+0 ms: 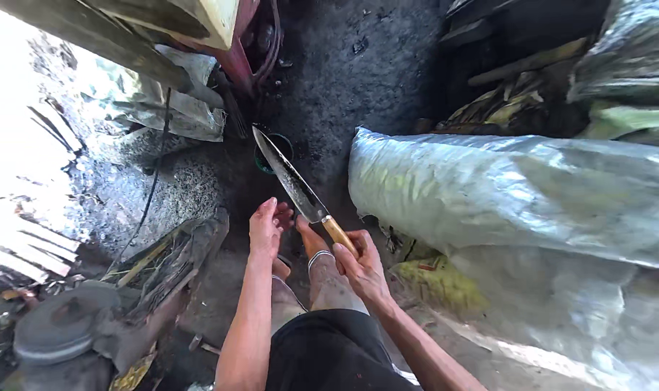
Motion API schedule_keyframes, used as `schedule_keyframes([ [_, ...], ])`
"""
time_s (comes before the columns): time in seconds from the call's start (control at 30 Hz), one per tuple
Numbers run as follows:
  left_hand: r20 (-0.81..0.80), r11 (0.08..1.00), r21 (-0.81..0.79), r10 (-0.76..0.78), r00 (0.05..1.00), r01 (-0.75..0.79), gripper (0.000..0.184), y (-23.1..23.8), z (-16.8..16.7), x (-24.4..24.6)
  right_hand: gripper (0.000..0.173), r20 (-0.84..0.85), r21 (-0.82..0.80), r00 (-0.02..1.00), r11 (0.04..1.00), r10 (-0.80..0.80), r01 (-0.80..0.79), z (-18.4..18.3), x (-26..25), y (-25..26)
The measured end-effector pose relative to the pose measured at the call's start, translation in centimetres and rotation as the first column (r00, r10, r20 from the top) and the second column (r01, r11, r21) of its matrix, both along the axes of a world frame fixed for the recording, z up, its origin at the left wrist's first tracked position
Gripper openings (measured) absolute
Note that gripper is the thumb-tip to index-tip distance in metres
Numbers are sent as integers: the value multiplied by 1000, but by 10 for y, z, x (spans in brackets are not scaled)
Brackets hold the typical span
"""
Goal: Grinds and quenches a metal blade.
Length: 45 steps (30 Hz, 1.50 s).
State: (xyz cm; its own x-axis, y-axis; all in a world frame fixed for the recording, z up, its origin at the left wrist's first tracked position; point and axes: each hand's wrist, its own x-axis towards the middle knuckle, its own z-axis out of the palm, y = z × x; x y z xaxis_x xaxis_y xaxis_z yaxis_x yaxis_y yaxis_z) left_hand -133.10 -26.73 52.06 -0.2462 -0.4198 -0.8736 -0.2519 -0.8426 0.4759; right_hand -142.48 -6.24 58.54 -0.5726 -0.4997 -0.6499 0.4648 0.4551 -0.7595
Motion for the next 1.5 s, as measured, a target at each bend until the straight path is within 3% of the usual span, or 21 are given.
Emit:
schedule_keyframes([
  [0.07,-184,999,34,4,983,2,47,17,39,-5,37,-15,-104,997,992,-80,78,29,17,13],
  [0.13,-306,999,-49,-20,952,6,47,35,81,-6,36,-38,-193,989,972,-142,132,52,38,23],
  [0.27,-264,955,-296,-114,958,32,24,61,154,3,31,-85,-394,960,894,-266,212,91,85,39],
  [0.43,-320,886,-450,-276,906,110,24,107,229,55,31,-121,-544,902,787,-415,290,139,142,54],
  [0.57,-397,789,-590,-470,788,174,23,136,279,120,29,-154,-625,863,724,-482,292,184,169,69],
  [0.7,-312,703,-704,-440,842,107,23,129,307,166,25,-121,-739,871,629,-476,241,212,185,98],
  [0.83,-369,729,-684,-354,859,7,24,103,342,192,17,163,-781,933,536,-320,320,232,201,126],
  [0.9,-421,730,-682,-346,838,-41,30,94,360,199,21,300,-768,933,530,-198,359,237,211,137],
  [1.07,-440,689,-722,-382,813,-67,39,86,392,206,38,551,-770,819,475,159,426,239,235,156],
  [1.2,-433,735,-677,-360,826,-35,41,89,391,205,38,663,-743,649,435,372,509,242,251,158],
  [1.27,-498,786,-618,-369,785,-22,44,94,386,205,38,692,-722,573,433,439,540,244,260,157],
  [1.4,-671,839,-541,-393,629,-52,54,105,383,215,36,709,-704,506,449,492,551,253,277,152],
  [1.5,-681,830,-545,-358,638,-117,56,109,383,222,36,716,-697,486,466,501,545,254,287,148],
])
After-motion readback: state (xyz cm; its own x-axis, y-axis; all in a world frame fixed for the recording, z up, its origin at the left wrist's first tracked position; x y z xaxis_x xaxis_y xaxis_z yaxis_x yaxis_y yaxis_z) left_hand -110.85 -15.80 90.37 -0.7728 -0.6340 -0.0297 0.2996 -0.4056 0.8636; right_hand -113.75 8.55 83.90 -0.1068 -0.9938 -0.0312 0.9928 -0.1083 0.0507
